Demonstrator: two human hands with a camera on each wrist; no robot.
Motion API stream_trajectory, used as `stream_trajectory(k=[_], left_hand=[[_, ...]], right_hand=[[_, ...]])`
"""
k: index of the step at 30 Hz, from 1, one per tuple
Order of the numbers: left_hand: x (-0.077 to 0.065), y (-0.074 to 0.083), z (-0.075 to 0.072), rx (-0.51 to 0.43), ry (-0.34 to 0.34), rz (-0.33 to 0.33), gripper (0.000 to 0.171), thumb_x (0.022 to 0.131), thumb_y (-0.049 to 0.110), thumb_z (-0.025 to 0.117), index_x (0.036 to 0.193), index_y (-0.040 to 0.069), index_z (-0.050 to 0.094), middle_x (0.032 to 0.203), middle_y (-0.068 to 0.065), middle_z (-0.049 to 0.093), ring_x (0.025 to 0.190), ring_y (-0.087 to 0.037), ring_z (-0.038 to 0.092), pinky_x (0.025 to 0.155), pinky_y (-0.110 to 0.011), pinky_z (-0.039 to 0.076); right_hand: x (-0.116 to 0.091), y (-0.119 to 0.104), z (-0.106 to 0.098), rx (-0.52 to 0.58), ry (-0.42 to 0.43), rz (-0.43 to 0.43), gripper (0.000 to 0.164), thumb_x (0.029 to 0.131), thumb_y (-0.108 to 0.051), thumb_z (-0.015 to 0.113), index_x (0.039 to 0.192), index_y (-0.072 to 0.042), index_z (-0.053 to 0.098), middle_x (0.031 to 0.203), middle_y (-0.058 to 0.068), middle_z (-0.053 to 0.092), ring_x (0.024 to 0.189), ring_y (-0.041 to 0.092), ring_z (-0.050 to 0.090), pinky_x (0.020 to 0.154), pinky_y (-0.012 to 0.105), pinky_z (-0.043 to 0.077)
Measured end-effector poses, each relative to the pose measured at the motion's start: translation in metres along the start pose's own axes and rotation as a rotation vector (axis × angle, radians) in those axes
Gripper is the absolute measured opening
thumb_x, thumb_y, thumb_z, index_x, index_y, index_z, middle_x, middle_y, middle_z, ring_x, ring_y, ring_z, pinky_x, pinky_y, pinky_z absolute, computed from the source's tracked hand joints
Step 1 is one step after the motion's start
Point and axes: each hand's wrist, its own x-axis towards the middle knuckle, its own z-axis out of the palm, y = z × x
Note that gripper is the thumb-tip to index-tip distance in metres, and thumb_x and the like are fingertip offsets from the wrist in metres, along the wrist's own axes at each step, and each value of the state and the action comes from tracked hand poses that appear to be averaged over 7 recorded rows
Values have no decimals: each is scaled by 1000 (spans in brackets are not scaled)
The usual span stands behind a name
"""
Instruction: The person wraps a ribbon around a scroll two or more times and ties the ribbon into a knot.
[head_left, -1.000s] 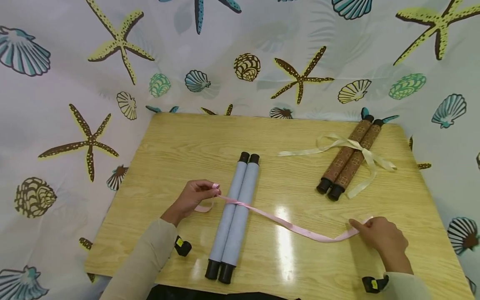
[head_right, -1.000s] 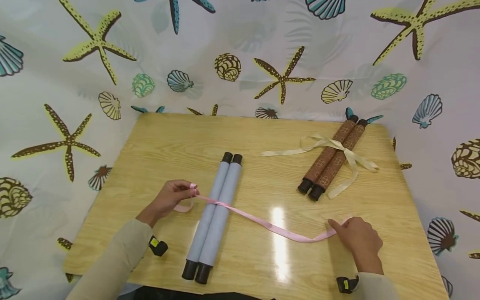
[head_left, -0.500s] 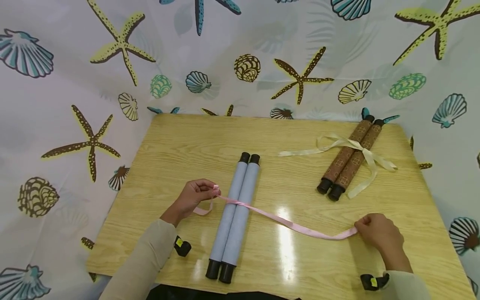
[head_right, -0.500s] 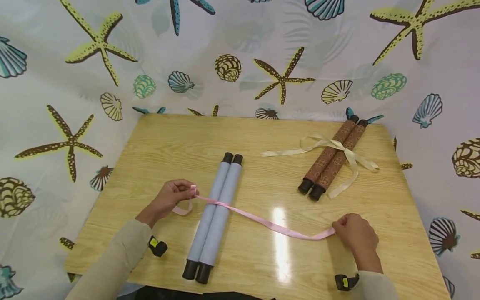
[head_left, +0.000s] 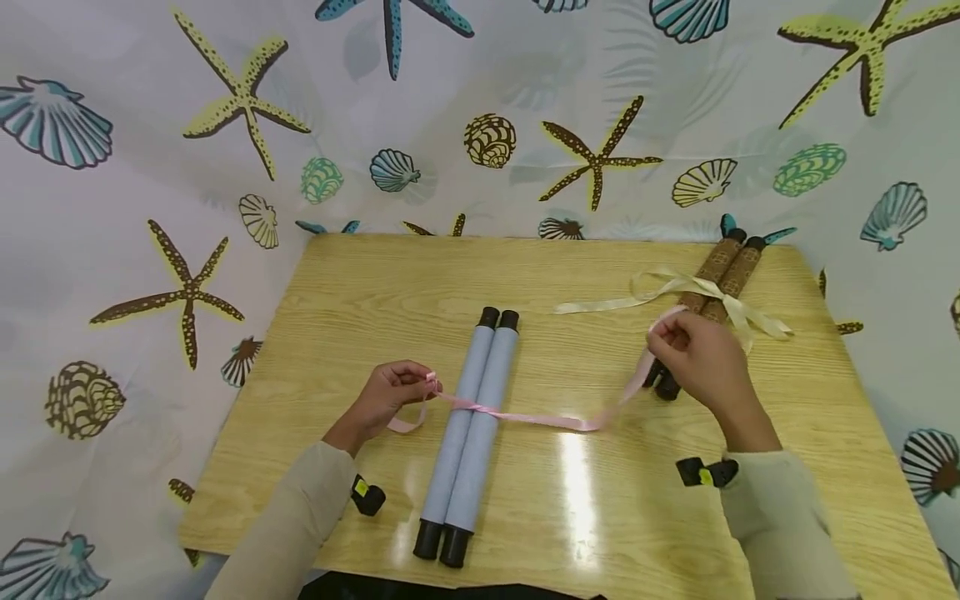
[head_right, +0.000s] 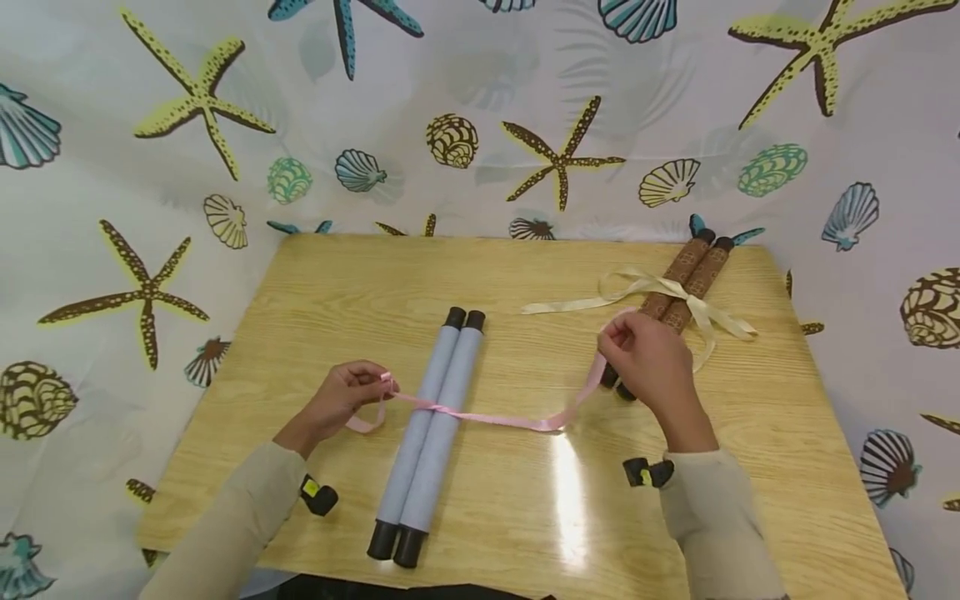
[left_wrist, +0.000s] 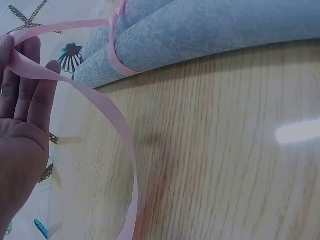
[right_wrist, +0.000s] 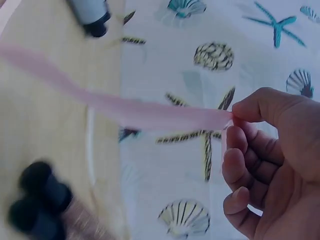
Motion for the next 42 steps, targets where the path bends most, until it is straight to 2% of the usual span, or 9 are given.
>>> stream_trajectory(k=[5, 13, 17, 22, 27, 32, 38, 42], left_hand=[[-5, -1, 0, 24, -1, -18, 26, 96, 0, 63, 93, 23, 74, 93, 9, 76, 91, -6, 73, 87, -25, 59], [-3, 2, 3, 37, -8, 6, 28, 97, -2, 60, 93, 22, 74, 94, 9, 76, 92, -7, 73, 87, -25, 59], [-2, 1, 3, 33, -16, 5, 28, 96, -2, 61, 93, 22, 73, 94, 8, 76, 92, -7, 73, 87, -25, 59], [0, 1, 3, 28, -25, 22, 29, 96, -3, 61, 94, 22, 74, 95, 7, 76, 93, -7, 73, 89, -28, 59], [-1, -1, 2, 5, -30, 28, 32, 96, -4, 60, 95, 23, 74, 94, 8, 76, 92, -6, 73, 87, -26, 59], [2, -5, 4, -4, -36, 35, 32, 95, -4, 61, 95, 24, 74, 94, 9, 77, 92, -5, 73, 86, -25, 59], [5, 0, 5, 8, -33, 36, 25, 95, -2, 63, 97, 21, 73, 95, 8, 76, 92, -5, 73, 86, -26, 59], [8, 7, 7, 52, -15, 35, 17, 95, 1, 63, 112, 5, 64, 92, 9, 77, 89, -5, 73, 85, -26, 59]], right_hand=[[46, -47, 9, 28, -48, -112, 18, 98, -24, 56, 92, -14, 69, 87, 5, 70, 68, 18, 58, 62, 31, 42], [97, -133, 20, 60, -72, -384, 14, 97, -22, 59, 91, -14, 67, 90, 3, 70, 70, 18, 56, 64, 33, 44], [117, -166, 38, 94, -159, -491, 14, 98, -24, 59, 92, -13, 66, 91, 3, 67, 71, 18, 55, 67, 33, 44], [131, -193, 70, 138, -289, -536, 12, 98, -25, 62, 91, -15, 64, 88, 1, 66, 71, 16, 54, 68, 31, 44], [134, -202, 106, 146, -397, -534, 13, 99, -26, 62, 90, -16, 65, 85, 0, 66, 69, 15, 52, 67, 29, 42], [128, -190, 126, 182, -507, -502, 12, 99, -26, 62, 96, -17, 69, 91, -1, 70, 72, 14, 57, 67, 27, 45], [115, -168, 121, 226, -550, -473, 14, 99, -24, 63, 102, -15, 73, 99, 2, 73, 76, 17, 61, 69, 30, 49], [98, -156, 116, 210, -568, -503, 14, 98, -25, 65, 100, -15, 75, 97, 1, 73, 73, 14, 58, 67, 28, 48]])
